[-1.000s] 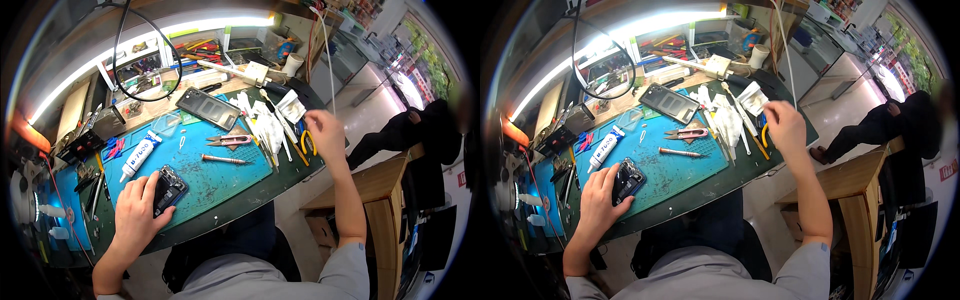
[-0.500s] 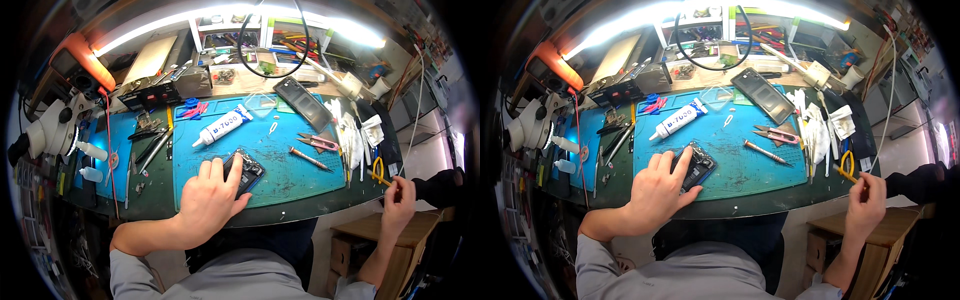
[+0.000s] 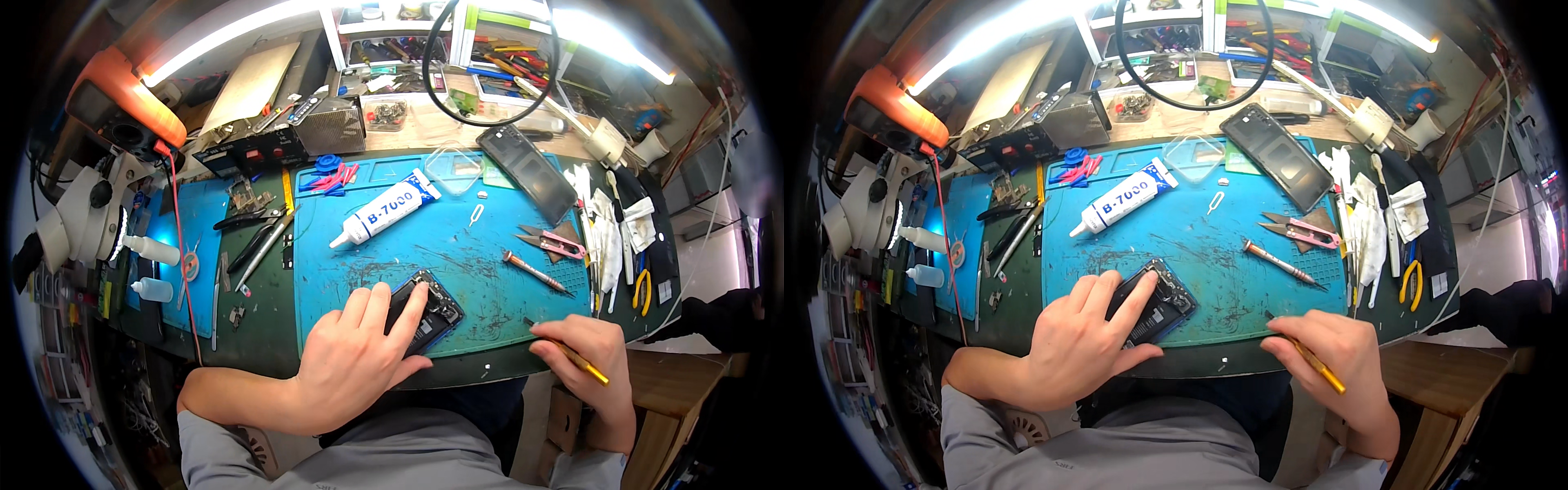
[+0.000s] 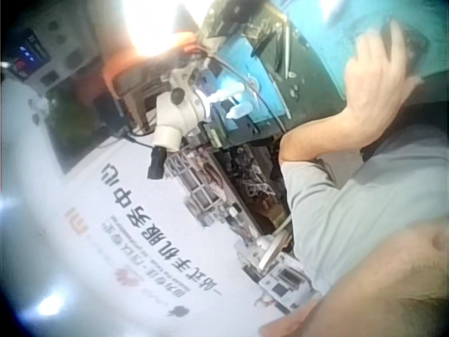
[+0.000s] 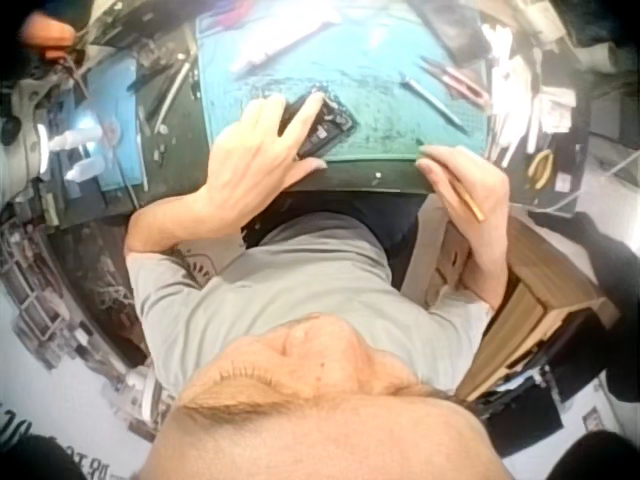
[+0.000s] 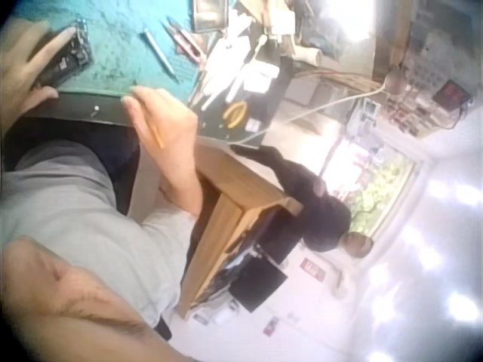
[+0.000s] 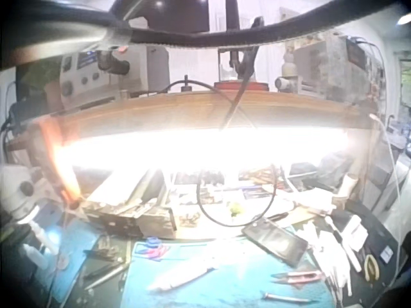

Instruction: The person disassembles a smartphone, cleans internal components with a brush and cloth, applies adhesive to the frame, and reassembles the device. They handle the phone body, battery, and circuit board while using various tools on a cluttered workbench.

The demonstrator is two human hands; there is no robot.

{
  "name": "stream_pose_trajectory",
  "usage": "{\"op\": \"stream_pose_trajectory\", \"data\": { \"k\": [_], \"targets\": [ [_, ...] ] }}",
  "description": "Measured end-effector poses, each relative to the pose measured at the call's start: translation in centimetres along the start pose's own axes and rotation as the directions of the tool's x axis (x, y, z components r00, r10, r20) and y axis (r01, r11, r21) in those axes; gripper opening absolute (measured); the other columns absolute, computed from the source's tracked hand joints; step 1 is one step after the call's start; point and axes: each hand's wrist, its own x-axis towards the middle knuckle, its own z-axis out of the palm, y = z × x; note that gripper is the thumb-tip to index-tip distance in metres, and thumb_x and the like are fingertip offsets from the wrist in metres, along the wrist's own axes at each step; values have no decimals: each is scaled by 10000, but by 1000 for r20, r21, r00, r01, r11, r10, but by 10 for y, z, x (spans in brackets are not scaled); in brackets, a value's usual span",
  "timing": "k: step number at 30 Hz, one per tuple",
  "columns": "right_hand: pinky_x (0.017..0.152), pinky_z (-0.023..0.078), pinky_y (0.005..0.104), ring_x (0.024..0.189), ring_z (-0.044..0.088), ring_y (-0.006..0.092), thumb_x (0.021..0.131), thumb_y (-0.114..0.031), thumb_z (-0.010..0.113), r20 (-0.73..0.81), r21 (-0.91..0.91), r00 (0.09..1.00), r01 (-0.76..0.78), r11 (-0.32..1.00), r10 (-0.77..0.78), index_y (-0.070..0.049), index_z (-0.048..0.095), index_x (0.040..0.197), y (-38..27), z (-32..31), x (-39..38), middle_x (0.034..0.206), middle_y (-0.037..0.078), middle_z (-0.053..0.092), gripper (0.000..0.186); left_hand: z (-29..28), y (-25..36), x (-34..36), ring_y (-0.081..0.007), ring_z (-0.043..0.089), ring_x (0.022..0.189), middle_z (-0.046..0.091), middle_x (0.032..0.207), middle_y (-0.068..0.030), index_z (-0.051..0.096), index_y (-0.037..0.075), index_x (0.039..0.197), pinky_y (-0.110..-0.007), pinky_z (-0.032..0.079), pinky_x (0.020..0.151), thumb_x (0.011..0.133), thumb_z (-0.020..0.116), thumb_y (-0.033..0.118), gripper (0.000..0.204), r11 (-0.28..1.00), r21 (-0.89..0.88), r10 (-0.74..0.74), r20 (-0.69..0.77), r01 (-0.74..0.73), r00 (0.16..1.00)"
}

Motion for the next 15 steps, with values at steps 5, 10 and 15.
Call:
{"op": "stream_pose_trajectory", "data": {
  "k": [5,10,15],
  "targets": [
    [676,566,351,735,708,287,896,-173,810,-72,98,972,230,968,-224,1,726,1175,-6,30,20,908,141,727,339,2,-15,5,-311,576,1223,553,1427,-170,598,60,1415,-404,517,965,758,781,600,870,978,-113,175,-27,-177,984],
    [657,582,333,769,725,279,841,-40,815,-133,152,959,269,951,-250,5,724,1157,-2,72,29,978,143,742,332,4,-22,7,-356,568,1257,517,1487,-203,604,28,1390,-449,494,1034,788,753,629,864,953,-241,192,4,-186,981],
    [640,579,333,755,719,267,824,-21,822,-129,131,939,335,933,-319,21,722,1147,6,78,35,974,141,742,341,5,-28,10,-372,589,1215,524,1463,-231,604,23,1387,-448,504,1018,787,752,624,862,947,-262,195,11,-186,981]
  ]
}}
